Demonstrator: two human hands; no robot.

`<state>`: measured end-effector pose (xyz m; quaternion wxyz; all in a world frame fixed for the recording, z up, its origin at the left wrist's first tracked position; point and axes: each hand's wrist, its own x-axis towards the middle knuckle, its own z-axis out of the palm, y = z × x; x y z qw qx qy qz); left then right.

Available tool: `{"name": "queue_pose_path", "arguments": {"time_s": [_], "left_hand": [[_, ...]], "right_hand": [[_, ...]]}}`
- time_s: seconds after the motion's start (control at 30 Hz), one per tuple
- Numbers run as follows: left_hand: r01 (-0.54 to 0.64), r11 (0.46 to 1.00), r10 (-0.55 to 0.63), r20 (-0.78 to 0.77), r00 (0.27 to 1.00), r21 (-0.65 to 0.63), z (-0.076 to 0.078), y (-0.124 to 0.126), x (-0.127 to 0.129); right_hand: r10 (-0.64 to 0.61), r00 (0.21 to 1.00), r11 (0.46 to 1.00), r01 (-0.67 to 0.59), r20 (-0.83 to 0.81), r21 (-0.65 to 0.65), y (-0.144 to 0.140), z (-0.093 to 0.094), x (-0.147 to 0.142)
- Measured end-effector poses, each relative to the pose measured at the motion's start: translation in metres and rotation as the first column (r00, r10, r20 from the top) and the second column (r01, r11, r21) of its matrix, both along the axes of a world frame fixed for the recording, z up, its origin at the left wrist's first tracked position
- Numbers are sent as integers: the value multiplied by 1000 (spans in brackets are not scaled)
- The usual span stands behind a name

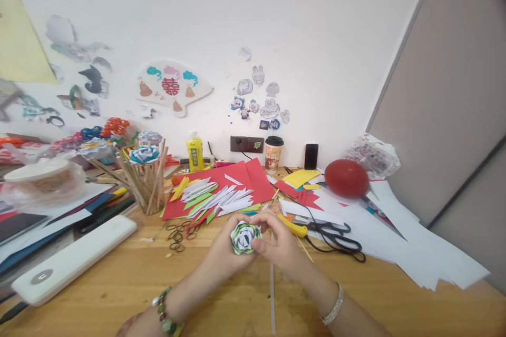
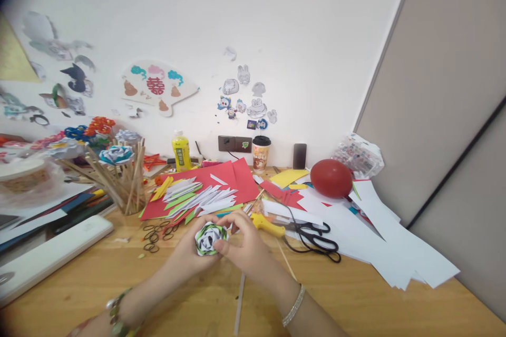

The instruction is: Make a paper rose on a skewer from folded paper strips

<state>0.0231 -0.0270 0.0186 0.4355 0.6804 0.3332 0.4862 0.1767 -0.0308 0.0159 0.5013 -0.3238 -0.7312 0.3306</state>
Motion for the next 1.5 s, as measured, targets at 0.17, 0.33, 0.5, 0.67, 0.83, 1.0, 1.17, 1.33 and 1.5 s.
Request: {"name": "queue_pose_path", "arguments": {"time_s": [0.17,0.33,0.5,0.67,0.83,1.0,1.17,1.33,1.5], "left_hand": [[22,1000,-22,7,1000,-14,3,-1,0],[2,1000,-2,-28,1000,-1,4,-2,1],[-16,998,20,-86,996,53,4,-2,0],[-62,991,81,-163,983,121,2,-4,1],[-77,988,102,-192,976,132,-3,-1,0],[-70,987,100,-213,972,144,-5,-1,-1],[-64,981,106,-229,968,183,-4,-2,-1],[-74,973,128,-248,960,217,-7,-1,-2],[-109,972,165,-276,947,209,-9,0,-3]], "right_hand": [[23,999,999,-24,25,36,-1,1,2],[70,997,996,-70,18,46,1,3,3],[112,993,992,-113,23,54,3,2,5],[97,995,995,-98,-14,-34,5,-1,4],[95,995,992,-96,-9,-77,6,-1,4],[114,993,988,-116,-23,-99,5,0,5],[64,998,991,-64,3,-119,4,1,3],[77,997,987,-80,-29,-138,2,1,1],[41,997,985,-52,-70,-163,2,-2,-3]]}}
